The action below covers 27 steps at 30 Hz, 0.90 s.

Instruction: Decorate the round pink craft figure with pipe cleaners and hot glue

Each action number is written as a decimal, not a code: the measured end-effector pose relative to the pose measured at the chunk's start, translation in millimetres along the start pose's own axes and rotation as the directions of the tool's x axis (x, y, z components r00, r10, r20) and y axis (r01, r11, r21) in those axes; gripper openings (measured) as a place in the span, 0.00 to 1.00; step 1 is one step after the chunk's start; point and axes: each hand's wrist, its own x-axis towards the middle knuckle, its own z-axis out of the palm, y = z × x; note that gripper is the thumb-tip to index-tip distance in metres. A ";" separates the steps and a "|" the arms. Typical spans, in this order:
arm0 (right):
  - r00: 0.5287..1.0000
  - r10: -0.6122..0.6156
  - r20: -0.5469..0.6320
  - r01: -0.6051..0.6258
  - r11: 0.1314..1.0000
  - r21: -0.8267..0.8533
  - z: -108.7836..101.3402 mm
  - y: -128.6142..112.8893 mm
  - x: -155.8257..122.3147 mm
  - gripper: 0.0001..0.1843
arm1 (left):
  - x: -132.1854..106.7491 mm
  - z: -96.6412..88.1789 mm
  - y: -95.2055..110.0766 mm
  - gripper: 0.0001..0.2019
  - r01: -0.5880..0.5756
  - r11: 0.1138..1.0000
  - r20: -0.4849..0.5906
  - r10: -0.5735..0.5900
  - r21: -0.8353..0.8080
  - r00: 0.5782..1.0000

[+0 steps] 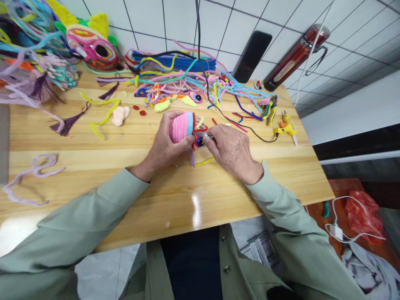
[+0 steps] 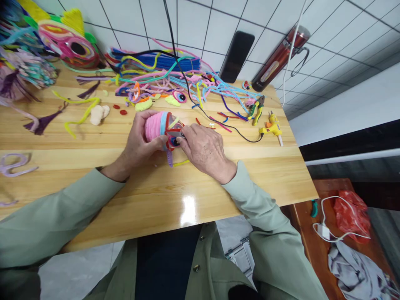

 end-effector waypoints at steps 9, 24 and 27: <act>1.000 0.001 -0.009 -0.001 1.000 0.002 2.7 0.0 -0.8 0.26 | 0.6 -0.6 1.4 0.45 0.009 0.999 0.006 -0.009 -0.037 1.000; 1.000 0.018 0.003 -0.018 1.000 -0.002 2.8 -2.4 0.0 0.23 | -0.3 0.7 -6.4 0.45 -0.034 0.999 -0.010 0.033 -0.023 0.999; 1.000 0.019 0.003 -0.019 1.000 -0.004 3.4 -2.5 0.0 0.23 | -0.2 0.7 -7.8 0.46 -0.044 0.999 -0.012 0.044 -0.024 0.999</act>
